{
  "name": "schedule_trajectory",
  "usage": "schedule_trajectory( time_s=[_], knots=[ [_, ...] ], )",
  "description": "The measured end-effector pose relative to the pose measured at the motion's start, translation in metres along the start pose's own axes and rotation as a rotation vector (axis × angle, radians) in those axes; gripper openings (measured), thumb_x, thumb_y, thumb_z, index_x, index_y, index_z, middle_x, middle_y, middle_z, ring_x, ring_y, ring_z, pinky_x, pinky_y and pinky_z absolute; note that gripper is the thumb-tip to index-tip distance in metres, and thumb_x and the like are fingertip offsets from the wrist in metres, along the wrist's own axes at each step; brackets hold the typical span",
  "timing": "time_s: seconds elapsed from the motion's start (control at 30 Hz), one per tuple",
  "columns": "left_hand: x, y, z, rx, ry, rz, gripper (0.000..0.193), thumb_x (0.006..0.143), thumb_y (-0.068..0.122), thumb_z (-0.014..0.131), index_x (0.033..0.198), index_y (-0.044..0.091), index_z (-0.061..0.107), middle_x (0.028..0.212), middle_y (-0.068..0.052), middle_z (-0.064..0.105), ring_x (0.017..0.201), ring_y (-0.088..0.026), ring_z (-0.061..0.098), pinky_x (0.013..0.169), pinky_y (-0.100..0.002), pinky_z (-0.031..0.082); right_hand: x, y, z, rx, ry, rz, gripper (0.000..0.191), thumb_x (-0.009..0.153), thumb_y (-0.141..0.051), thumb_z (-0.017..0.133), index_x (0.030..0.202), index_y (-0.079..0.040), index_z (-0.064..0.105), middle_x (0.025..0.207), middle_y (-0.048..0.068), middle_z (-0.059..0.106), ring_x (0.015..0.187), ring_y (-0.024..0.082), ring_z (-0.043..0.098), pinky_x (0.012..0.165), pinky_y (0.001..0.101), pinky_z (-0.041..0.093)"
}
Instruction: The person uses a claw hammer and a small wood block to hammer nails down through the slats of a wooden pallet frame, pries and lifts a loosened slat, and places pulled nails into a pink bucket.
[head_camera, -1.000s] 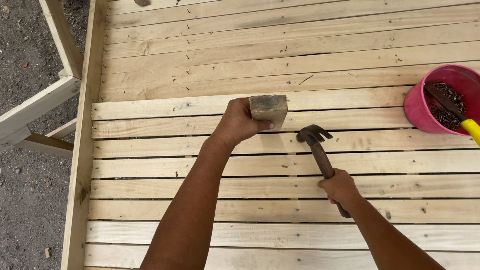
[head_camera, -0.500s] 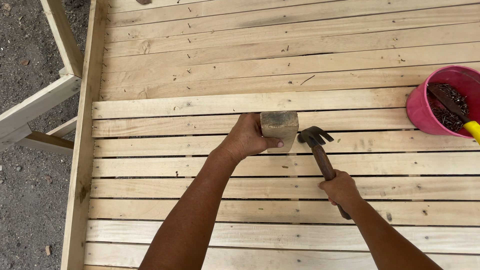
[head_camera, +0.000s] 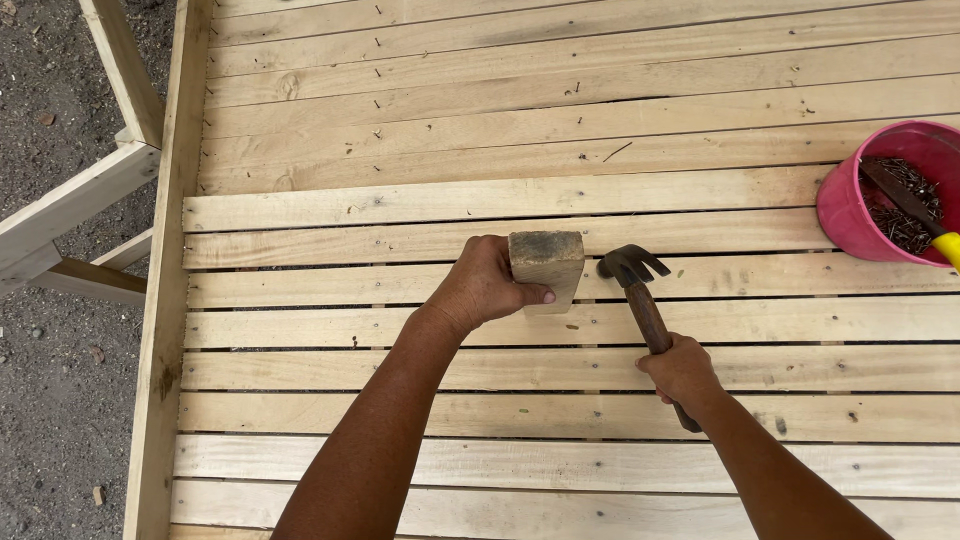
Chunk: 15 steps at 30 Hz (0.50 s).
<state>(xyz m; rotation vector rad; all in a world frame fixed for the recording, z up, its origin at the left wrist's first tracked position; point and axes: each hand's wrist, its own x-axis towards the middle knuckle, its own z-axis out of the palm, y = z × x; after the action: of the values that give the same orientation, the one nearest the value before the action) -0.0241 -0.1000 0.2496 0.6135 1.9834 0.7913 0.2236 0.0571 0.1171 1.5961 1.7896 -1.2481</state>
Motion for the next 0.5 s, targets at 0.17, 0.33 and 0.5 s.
schedule_trajectory(
  time_s=[0.17,0.33,0.5],
  knots=[
    [-0.001,-0.008,0.000,-0.107,0.057,0.015,0.047,0.070,0.021,0.090,0.111,0.004,0.072,0.102,-0.014,0.079,0.094,-0.019,0.077,0.086,-0.035,0.065,-0.001,0.001,0.002,0.026,0.006,0.001,0.021,0.089,-0.014,0.074,0.101,0.000,0.063,0.060,0.009,0.056,0.046,0.017,0.054,0.044,0.0333,0.048],
    [0.004,-0.009,0.005,-0.036,0.038,0.069,0.047,0.071,0.019,0.090,0.112,0.004,0.072,0.103,-0.014,0.079,0.095,-0.020,0.078,0.089,-0.033,0.065,-0.005,-0.001,0.003,0.030,-0.001,0.007,0.020,0.089,-0.013,0.073,0.099,0.001,0.062,0.059,0.009,0.055,0.046,0.017,0.052,0.044,0.0332,0.047],
    [-0.004,-0.016,0.026,-0.006,-0.021,0.267,0.050,0.074,0.015,0.087,0.120,0.011,0.071,0.108,-0.008,0.078,0.099,-0.017,0.076,0.093,-0.031,0.063,-0.006,-0.004,0.004,0.033,0.005,0.019,0.021,0.089,-0.014,0.073,0.101,-0.001,0.062,0.058,0.008,0.056,0.046,0.018,0.053,0.045,0.0338,0.048]
  ],
)
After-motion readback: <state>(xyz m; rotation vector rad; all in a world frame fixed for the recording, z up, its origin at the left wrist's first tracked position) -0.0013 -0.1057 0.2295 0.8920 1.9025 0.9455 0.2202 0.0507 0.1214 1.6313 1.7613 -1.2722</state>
